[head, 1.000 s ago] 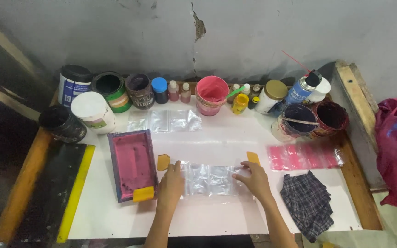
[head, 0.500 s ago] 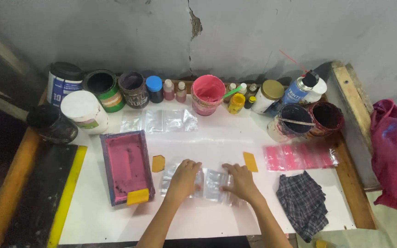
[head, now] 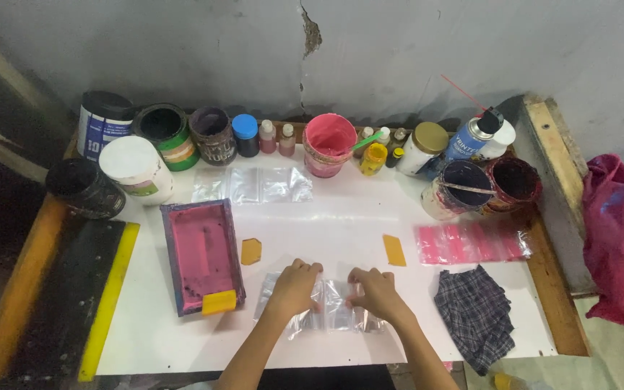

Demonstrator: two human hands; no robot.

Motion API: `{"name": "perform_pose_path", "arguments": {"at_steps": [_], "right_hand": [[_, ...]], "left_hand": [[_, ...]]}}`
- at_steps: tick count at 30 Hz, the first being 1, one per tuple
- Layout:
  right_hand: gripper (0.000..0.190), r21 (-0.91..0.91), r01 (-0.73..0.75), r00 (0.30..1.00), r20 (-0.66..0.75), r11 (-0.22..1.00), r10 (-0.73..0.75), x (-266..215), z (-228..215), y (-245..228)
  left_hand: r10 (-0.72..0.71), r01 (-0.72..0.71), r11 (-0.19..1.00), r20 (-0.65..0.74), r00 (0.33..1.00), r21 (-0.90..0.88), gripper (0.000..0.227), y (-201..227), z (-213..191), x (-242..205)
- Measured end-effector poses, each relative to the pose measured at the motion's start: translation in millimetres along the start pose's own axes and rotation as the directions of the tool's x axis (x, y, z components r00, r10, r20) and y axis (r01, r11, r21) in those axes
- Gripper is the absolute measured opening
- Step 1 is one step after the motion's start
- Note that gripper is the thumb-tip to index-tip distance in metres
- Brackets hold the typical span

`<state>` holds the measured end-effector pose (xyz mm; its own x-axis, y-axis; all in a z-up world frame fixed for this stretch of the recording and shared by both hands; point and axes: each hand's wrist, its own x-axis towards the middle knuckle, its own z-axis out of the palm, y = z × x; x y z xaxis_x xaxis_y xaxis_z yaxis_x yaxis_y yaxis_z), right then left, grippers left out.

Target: The person stirs a pink substance in a container using a green spatula. They then pick up a clear plastic sheet, unfold it, and smooth it out on the table surface.

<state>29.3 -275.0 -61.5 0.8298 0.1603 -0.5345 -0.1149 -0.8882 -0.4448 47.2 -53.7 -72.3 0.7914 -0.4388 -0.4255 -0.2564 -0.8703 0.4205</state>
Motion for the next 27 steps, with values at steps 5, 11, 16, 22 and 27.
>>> {"name": "perform_pose_path", "arguments": {"at_steps": [5,11,16,22,27], "right_hand": [[0.029,-0.125,0.033,0.999,0.03,0.992,-0.03,11,10,11],[0.02,-0.148,0.187,0.982,0.066,0.971,-0.179,-11,-13,4],[0.022,-0.089,0.189,0.981,0.064,0.978,-0.184,-22,-43,8],[0.034,-0.062,0.119,0.991,-0.058,0.991,-0.122,-26,-42,6],[0.077,-0.093,0.236,0.92,-0.3,0.967,-0.254,-47,-34,2]], "left_hand": [[0.076,-0.076,0.995,-0.004,0.997,0.062,0.06,4,5,-3],[0.21,-0.197,0.973,0.113,0.971,-0.122,0.071,23,-7,-22],[0.176,-0.122,0.948,0.164,0.971,-0.294,0.042,31,-18,-39],[0.229,-0.095,0.821,0.172,0.958,-0.563,0.028,38,-23,-53],[0.027,-0.123,0.675,-0.142,0.989,-0.727,0.012,30,-7,-49]]}}
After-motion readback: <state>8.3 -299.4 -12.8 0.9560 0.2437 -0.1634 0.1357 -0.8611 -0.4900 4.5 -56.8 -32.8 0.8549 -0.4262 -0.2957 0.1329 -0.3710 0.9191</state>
